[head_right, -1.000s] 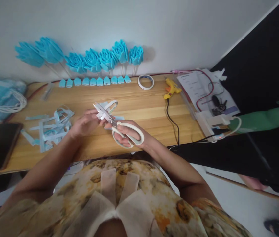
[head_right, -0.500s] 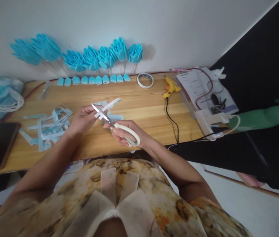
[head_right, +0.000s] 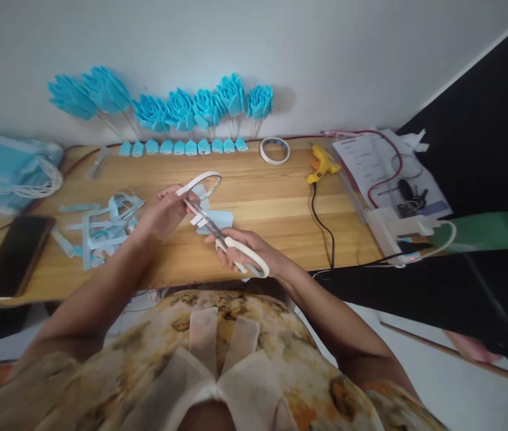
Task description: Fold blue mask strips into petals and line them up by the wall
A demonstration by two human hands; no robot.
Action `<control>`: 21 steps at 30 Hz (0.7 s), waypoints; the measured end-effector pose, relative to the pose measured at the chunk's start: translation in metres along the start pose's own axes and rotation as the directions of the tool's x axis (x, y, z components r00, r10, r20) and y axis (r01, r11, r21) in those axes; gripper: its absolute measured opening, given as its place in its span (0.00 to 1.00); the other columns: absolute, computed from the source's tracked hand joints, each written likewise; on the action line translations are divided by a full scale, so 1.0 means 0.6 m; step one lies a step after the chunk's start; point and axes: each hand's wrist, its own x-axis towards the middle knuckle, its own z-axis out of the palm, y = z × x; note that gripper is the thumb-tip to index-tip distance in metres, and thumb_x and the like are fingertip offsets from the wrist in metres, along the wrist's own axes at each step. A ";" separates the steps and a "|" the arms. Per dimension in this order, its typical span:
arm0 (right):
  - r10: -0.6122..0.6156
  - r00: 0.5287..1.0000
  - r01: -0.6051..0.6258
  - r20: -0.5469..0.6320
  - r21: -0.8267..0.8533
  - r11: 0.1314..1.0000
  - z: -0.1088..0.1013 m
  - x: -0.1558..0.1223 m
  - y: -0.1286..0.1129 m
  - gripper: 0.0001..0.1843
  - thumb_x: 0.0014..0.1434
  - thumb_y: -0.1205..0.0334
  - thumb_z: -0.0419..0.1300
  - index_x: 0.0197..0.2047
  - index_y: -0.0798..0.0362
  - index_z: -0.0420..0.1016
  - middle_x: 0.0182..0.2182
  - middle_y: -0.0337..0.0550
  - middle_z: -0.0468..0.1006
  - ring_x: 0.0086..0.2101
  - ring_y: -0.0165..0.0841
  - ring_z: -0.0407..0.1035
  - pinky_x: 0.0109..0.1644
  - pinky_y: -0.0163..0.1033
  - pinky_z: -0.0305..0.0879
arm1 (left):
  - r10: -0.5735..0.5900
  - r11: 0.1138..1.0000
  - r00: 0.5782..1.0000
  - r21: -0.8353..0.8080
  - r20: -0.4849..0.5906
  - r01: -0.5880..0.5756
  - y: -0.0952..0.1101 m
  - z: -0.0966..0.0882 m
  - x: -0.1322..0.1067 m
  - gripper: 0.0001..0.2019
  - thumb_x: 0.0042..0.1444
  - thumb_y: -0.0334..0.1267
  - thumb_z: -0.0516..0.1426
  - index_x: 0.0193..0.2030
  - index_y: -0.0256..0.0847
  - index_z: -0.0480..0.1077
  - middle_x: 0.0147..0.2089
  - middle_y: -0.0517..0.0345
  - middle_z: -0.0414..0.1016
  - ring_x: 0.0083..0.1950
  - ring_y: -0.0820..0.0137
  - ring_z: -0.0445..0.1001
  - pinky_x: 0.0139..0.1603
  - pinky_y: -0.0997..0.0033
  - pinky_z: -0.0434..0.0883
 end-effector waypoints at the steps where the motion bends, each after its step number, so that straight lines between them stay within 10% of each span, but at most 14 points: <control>1: 0.006 1.000 -0.006 -0.009 0.003 1.000 -0.002 -0.003 0.001 0.35 0.61 0.37 0.65 0.59 0.56 0.71 0.33 0.39 0.73 0.27 0.25 0.66 0.28 0.30 0.63 | -0.008 1.000 1.000 0.000 0.007 0.008 0.000 0.001 -0.001 0.21 0.50 0.55 0.71 0.28 0.37 0.77 0.25 0.57 0.74 0.28 0.72 0.71 0.34 0.72 0.68; 21: -0.038 0.995 0.042 -0.093 0.051 0.998 0.014 0.022 -0.013 0.30 0.61 0.39 0.66 0.51 0.58 0.73 0.25 0.34 0.72 0.19 0.23 0.64 0.20 0.29 0.59 | -0.073 0.995 0.974 0.086 0.216 0.056 -0.015 -0.009 -0.011 0.17 0.59 0.52 0.66 0.32 0.39 0.80 0.34 0.53 0.79 0.36 0.67 0.74 0.40 0.68 0.69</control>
